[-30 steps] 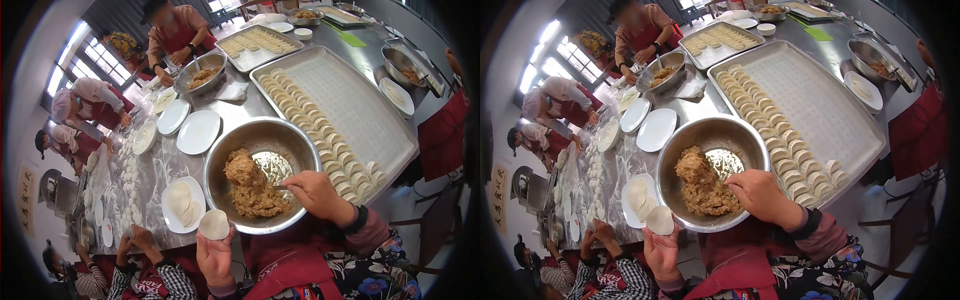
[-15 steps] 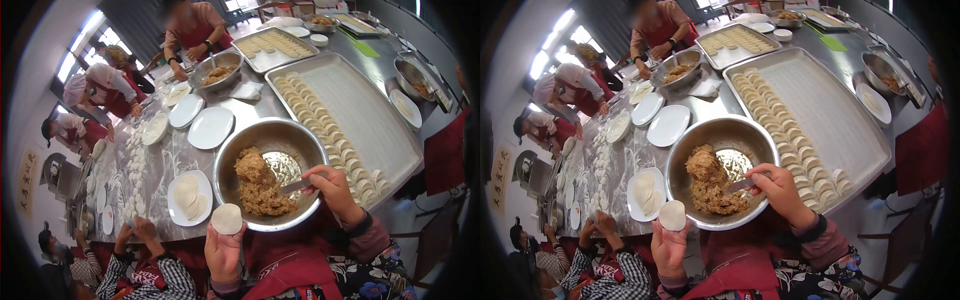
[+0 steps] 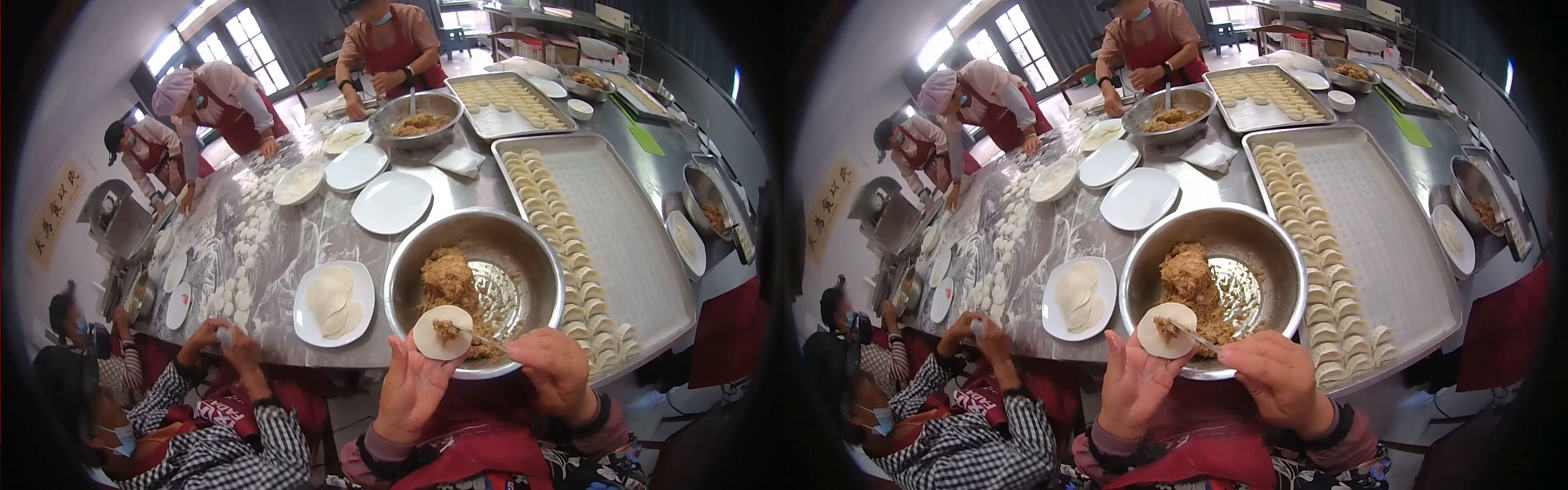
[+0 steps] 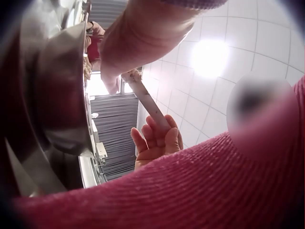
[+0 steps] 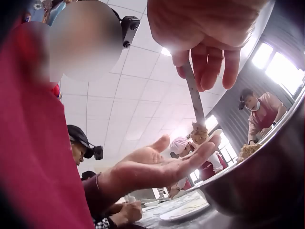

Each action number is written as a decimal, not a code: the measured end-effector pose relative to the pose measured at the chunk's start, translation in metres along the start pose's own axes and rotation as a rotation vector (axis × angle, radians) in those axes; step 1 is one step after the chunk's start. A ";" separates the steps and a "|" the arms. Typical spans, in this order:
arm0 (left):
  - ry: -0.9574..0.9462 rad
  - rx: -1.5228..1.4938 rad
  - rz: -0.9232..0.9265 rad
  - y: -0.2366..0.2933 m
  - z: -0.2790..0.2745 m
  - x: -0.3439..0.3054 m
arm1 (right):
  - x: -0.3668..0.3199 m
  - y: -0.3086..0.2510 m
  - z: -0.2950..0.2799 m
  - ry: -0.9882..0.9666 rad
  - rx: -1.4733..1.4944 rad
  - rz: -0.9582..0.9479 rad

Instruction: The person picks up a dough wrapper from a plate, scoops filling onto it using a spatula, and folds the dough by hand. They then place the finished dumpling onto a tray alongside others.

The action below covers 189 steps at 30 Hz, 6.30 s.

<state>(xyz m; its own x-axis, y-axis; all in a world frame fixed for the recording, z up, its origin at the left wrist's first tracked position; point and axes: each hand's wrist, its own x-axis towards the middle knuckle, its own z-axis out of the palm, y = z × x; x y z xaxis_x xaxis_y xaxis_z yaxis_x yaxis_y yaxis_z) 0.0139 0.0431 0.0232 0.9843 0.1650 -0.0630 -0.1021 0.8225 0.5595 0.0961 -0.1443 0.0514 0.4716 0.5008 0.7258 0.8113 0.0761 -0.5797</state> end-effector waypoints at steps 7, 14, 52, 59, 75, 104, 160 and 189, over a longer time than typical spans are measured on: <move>0.057 -0.018 0.004 0.000 0.006 -0.004 | -0.007 -0.011 0.017 -0.206 -0.468 -0.342; 0.087 -0.108 0.019 0.004 -0.005 -0.006 | -0.013 -0.008 0.019 -0.260 -0.510 -0.327; 0.104 0.075 0.115 0.014 -0.025 -0.009 | -0.025 0.034 -0.014 0.466 0.835 0.834; 0.225 0.028 0.265 0.044 -0.055 -0.029 | -0.030 0.024 -0.025 0.145 -0.007 0.637; -0.018 0.216 -0.085 0.014 0.003 -0.010 | -0.015 0.000 -0.019 -0.333 -0.379 0.148; -0.003 0.510 -0.162 -0.018 0.019 -0.028 | -0.002 -0.005 0.018 -0.073 0.018 0.282; -0.100 0.549 0.041 -0.011 0.015 -0.030 | -0.008 -0.018 0.022 0.114 0.150 0.427; -0.036 0.475 0.060 -0.011 0.019 -0.030 | -0.015 -0.016 0.029 0.104 0.053 0.183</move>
<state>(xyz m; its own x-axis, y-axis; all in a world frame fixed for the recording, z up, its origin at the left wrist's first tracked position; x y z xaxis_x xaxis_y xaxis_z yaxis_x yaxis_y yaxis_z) -0.0120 0.0189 0.0342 0.9839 0.1787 0.0055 -0.0905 0.4714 0.8773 0.0662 -0.1276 0.0386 0.6446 0.4187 0.6397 0.6912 0.0385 -0.7217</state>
